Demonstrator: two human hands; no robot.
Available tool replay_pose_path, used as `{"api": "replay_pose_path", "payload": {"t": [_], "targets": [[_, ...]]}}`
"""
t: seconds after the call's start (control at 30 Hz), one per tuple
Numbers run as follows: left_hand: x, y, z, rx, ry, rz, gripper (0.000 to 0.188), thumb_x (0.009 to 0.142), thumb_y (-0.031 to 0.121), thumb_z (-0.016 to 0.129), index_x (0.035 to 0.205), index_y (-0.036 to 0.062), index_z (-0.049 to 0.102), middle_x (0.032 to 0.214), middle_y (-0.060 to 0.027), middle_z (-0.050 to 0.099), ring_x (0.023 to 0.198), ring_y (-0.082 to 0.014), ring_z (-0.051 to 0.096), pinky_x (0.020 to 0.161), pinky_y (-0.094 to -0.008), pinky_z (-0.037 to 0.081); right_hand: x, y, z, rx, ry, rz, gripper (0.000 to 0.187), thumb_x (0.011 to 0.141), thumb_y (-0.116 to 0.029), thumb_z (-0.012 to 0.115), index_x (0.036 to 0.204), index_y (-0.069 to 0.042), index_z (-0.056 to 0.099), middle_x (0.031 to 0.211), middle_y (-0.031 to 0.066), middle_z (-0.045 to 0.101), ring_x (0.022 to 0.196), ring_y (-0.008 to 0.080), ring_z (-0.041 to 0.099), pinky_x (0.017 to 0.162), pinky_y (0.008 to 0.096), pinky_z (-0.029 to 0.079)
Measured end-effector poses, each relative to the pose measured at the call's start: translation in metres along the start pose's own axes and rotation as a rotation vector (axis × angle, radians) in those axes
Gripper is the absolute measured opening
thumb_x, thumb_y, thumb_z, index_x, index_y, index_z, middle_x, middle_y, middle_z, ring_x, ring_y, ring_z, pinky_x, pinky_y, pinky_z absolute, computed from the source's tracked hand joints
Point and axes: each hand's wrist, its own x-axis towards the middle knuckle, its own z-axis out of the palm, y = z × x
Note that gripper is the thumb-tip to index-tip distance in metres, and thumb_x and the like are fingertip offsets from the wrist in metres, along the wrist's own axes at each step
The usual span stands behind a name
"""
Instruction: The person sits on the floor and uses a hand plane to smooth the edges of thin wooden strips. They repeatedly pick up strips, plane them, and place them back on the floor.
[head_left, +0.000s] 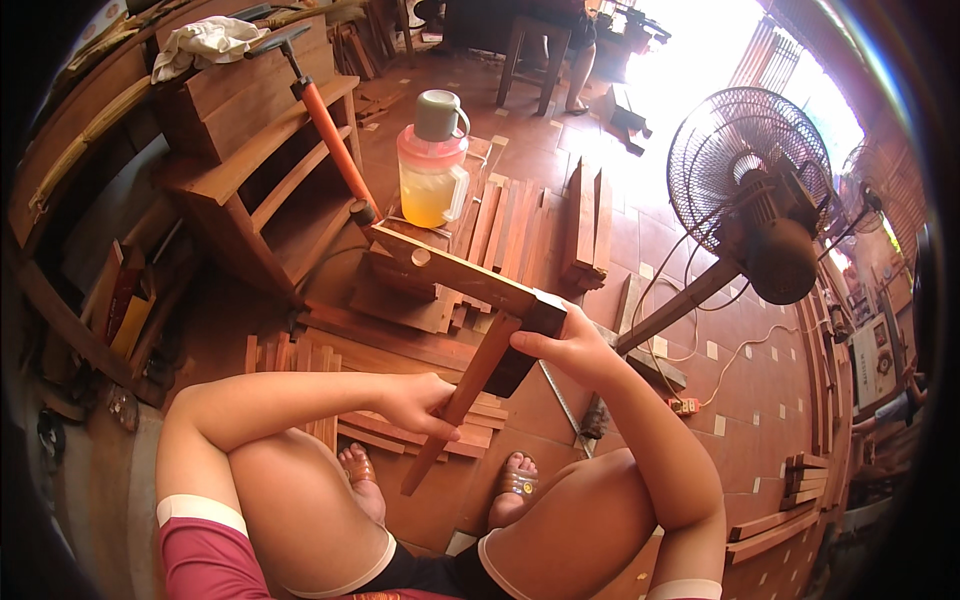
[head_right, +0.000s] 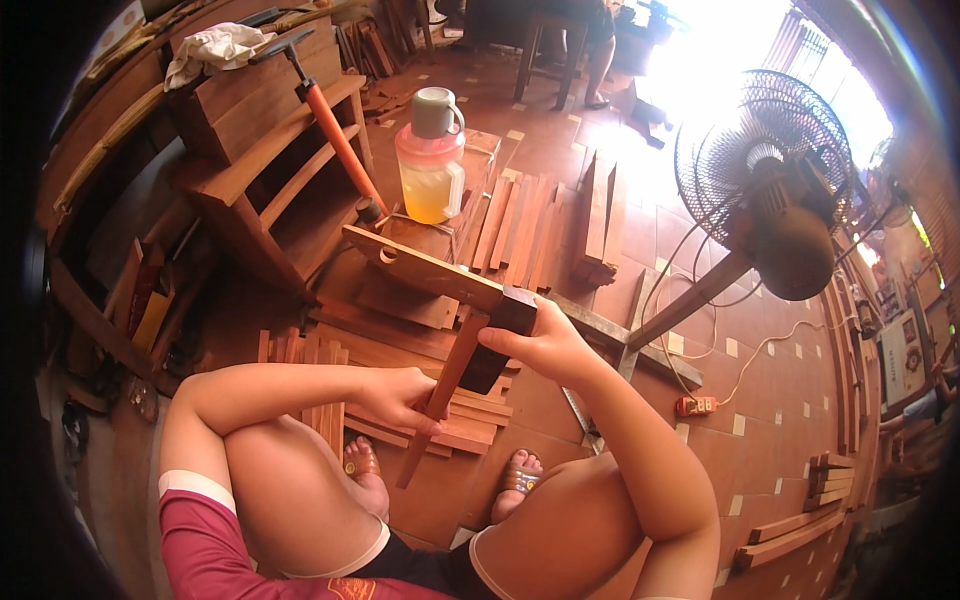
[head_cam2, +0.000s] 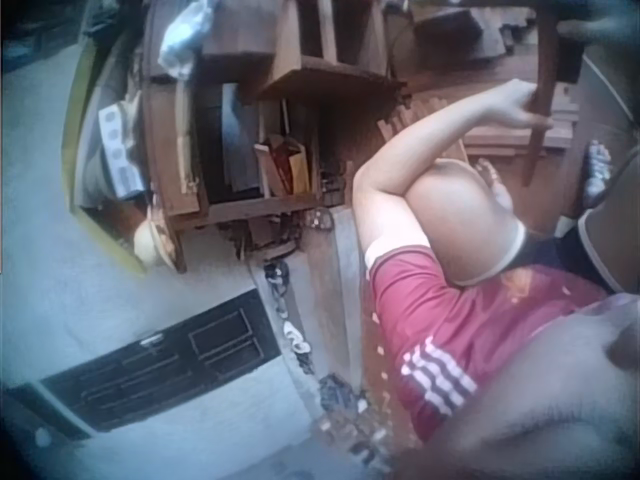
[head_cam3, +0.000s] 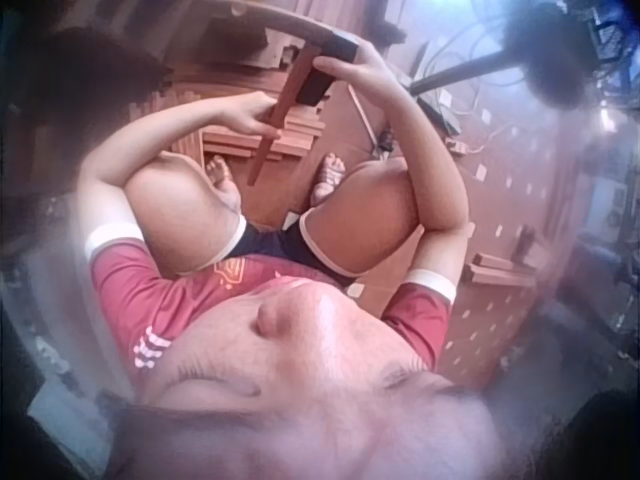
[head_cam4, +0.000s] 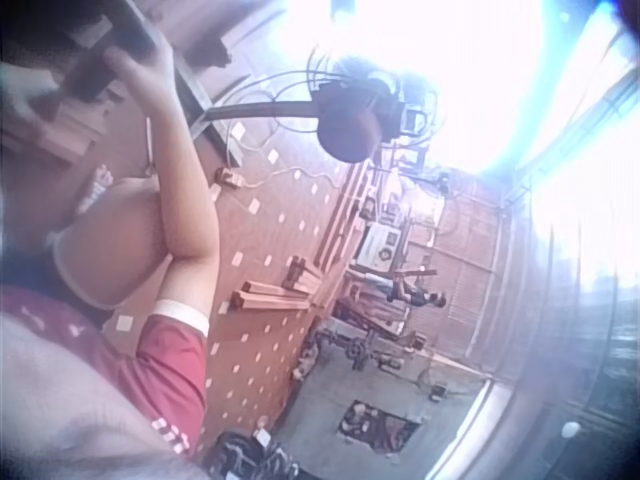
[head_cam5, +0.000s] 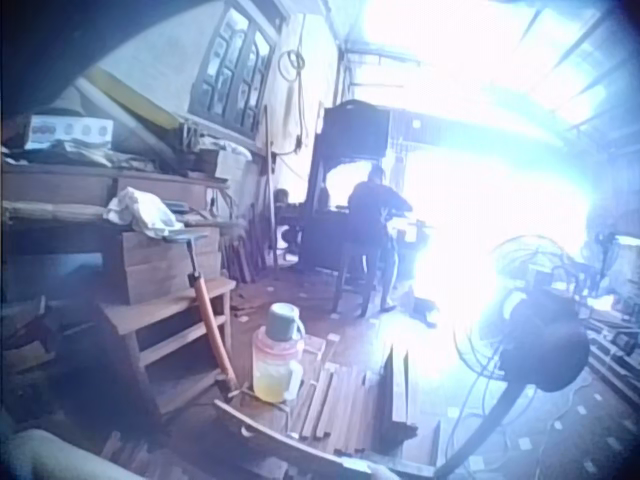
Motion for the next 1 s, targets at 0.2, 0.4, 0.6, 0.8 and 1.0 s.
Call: {"api": "replay_pose_path", "payload": {"t": [0.2,0.4,0.6,0.8,1.0], "targets": [[0.001,-0.003,0.0,0.006,0.006,-0.005,0.041,0.094,0.033,0.073,0.113,-0.0021,0.064,0.099,-0.0144,0.074,0.093,-0.0225,0.072,0.084,-0.0342,0.057,0.001,-0.008,0.003,-0.057,0.028,0.015,0.037,0.088,-0.014,0.077,0.119,0.0,0.064,0.104,0.0023,0.069,0.095,0.0097,0.062,0.085,0.0292,0.052],[0.001,0.002,-0.001,0.02,0.009,0.001,0.04,0.094,0.033,0.073,0.112,-0.0017,0.064,0.098,-0.0145,0.074,0.092,-0.0226,0.073,0.083,-0.0342,0.057,0.002,-0.004,0.0,-0.092,0.026,0.007,0.037,0.087,-0.014,0.077,0.118,0.001,0.064,0.103,0.0025,0.069,0.093,0.0095,0.063,0.084,0.0292,0.052],[0.0,-0.003,0.001,-0.037,0.03,0.024,0.043,0.091,0.037,0.074,0.105,-0.0013,0.064,0.092,-0.0153,0.072,0.086,-0.0259,0.069,0.077,-0.0359,0.054,0.0,-0.008,0.004,-0.068,0.041,0.006,0.037,0.087,-0.015,0.078,0.118,0.0,0.064,0.103,0.0021,0.069,0.093,0.0092,0.062,0.084,0.029,0.052],[0.0,-0.004,0.002,-0.055,0.034,0.015,0.042,0.091,0.038,0.074,0.105,-0.0011,0.064,0.092,-0.015,0.072,0.086,-0.0259,0.07,0.077,-0.0359,0.054,0.001,-0.005,0.001,-0.082,0.037,0.02,0.042,0.086,-0.014,0.079,0.122,0.001,0.062,0.105,0.0022,0.068,0.095,0.0093,0.062,0.086,0.0288,0.051],[0.002,-0.01,0.003,-0.034,0.05,0.033,0.043,0.09,0.039,0.074,0.104,-0.001,0.064,0.092,-0.0157,0.073,0.087,-0.0267,0.071,0.076,-0.0361,0.054,0.0,-0.004,0.001,-0.074,0.046,0.007,0.041,0.086,-0.013,0.079,0.121,0.001,0.063,0.105,0.0027,0.069,0.095,0.0093,0.063,0.085,0.0283,0.053]]}}
